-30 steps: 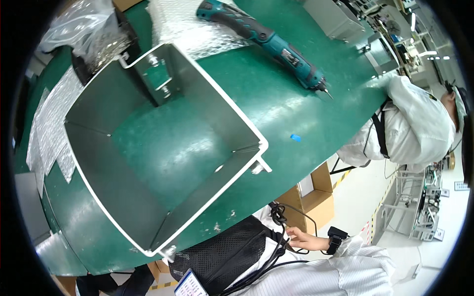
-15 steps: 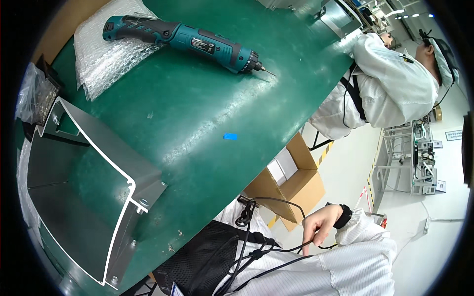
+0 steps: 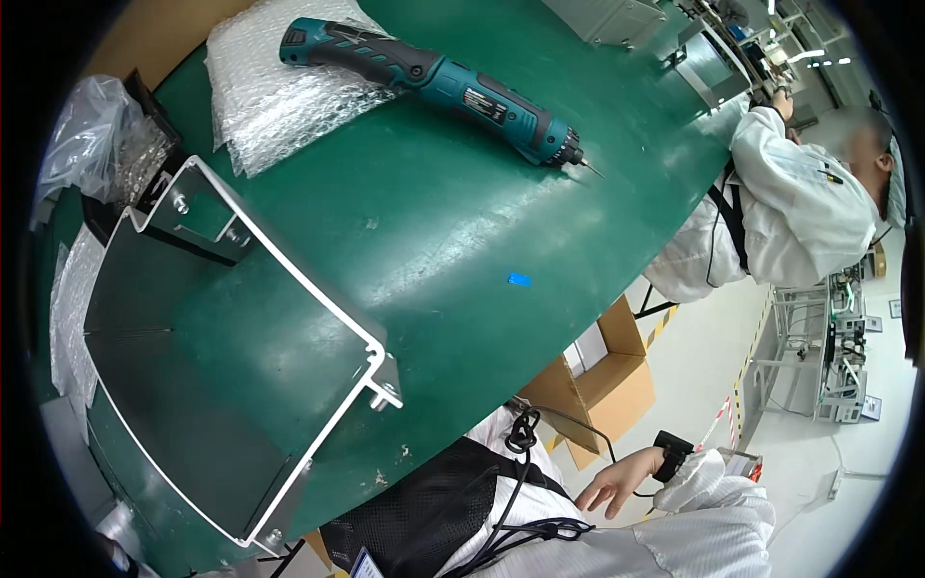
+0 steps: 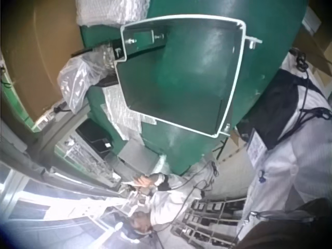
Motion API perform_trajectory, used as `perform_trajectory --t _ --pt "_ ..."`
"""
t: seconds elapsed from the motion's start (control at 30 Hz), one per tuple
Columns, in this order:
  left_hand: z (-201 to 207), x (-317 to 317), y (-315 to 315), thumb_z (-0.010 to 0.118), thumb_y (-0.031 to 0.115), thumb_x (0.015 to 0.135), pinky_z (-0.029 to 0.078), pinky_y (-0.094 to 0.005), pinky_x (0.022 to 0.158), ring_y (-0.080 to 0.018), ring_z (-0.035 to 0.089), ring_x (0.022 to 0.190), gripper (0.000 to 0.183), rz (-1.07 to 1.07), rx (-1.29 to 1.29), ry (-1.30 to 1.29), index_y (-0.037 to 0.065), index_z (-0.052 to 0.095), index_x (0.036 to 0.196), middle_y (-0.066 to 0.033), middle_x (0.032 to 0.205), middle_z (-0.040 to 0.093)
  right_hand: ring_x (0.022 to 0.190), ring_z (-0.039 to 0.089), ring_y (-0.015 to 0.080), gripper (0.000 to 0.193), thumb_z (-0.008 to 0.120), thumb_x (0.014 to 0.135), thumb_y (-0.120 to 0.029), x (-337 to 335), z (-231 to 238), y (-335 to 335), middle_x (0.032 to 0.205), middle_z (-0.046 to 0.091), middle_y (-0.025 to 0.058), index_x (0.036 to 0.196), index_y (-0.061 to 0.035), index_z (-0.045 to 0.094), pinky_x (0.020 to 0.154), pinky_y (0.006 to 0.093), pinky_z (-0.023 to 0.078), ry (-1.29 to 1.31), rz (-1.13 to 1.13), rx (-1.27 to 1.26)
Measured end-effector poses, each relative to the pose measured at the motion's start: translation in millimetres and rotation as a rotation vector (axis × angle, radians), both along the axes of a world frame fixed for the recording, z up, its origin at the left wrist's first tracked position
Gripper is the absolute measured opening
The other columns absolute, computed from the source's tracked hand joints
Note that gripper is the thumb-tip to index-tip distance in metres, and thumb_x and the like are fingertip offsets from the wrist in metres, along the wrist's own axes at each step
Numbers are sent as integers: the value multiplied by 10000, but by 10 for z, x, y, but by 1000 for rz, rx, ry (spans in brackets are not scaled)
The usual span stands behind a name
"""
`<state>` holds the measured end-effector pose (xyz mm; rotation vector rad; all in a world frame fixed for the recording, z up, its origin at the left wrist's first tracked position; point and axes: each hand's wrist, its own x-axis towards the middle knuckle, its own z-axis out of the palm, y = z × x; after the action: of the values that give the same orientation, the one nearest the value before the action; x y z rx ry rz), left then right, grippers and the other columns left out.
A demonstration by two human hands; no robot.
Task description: Connecting wires and screwing a panel onto a metal enclosure using an electric screwdriver.
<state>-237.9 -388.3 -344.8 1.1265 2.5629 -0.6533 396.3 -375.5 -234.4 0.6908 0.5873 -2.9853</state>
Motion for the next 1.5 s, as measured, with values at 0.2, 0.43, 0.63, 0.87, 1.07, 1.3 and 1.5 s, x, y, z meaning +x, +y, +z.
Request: perform_trajectory --t 0.2,0.43,0.63,0.87,1.07,1.3,1.5 --pt "881 -414 -158 534 250 890 483 -359 684 -279 613 735 270 -89 109 31 13 657 928 -156 801 651 1011 586 284 454 636 844 -338 -177 278 788 1056 621 168 1072 52 588 880 334 456 -171 371 592" --pt "2859 961 1730 576 174 858 306 -383 458 -277 430 451 186 -788 337 -381 37 613 737 -156 595 500 1035 551 296 404 617 854 -254 -211 930 1649 1151 563 128 1182 -37 520 858 368 449 -176 426 929" --pt "3870 1510 2783 473 142 903 363 -355 567 -253 457 591 237 -1220 706 -717 -17 571 757 -137 638 493 948 560 298 356 590 870 -212 -239 1826 2232 1097 569 113 1172 -37 521 838 362 454 -295 329 1561" --pt "3443 2623 3949 497 193 917 172 -225 410 -48 228 415 300 -354 965 -1902 44 471 658 48 493 320 709 576 126 142 621 815 -176 -695 2792 1769 757 599 -53 676 -154 598 744 327 370 -1013 -1219 2512" --pt "2779 2919 4273 429 206 964 126 -216 425 -7 185 457 311 -407 1372 -1588 53 475 697 80 526 245 716 547 179 84 595 847 -209 -825 3093 1386 816 569 -10 880 -137 568 762 418 378 -1467 -1546 2812" --pt "2252 2950 4370 379 218 977 261 -183 488 -29 361 553 202 -262 1381 -1628 62 504 952 35 664 417 729 521 167 358 653 835 -216 -1061 3154 1119 968 540 -15 1158 -199 500 846 476 285 -1440 -1415 2632" --pt "1529 2527 4869 378 273 984 381 -275 843 -159 491 964 344 -559 1442 -1324 0 445 1184 -95 1077 504 689 549 168 462 648 844 -194 -1085 3076 1159 973 560 -5 1268 -238 471 799 436 324 -1160 -1636 2642"
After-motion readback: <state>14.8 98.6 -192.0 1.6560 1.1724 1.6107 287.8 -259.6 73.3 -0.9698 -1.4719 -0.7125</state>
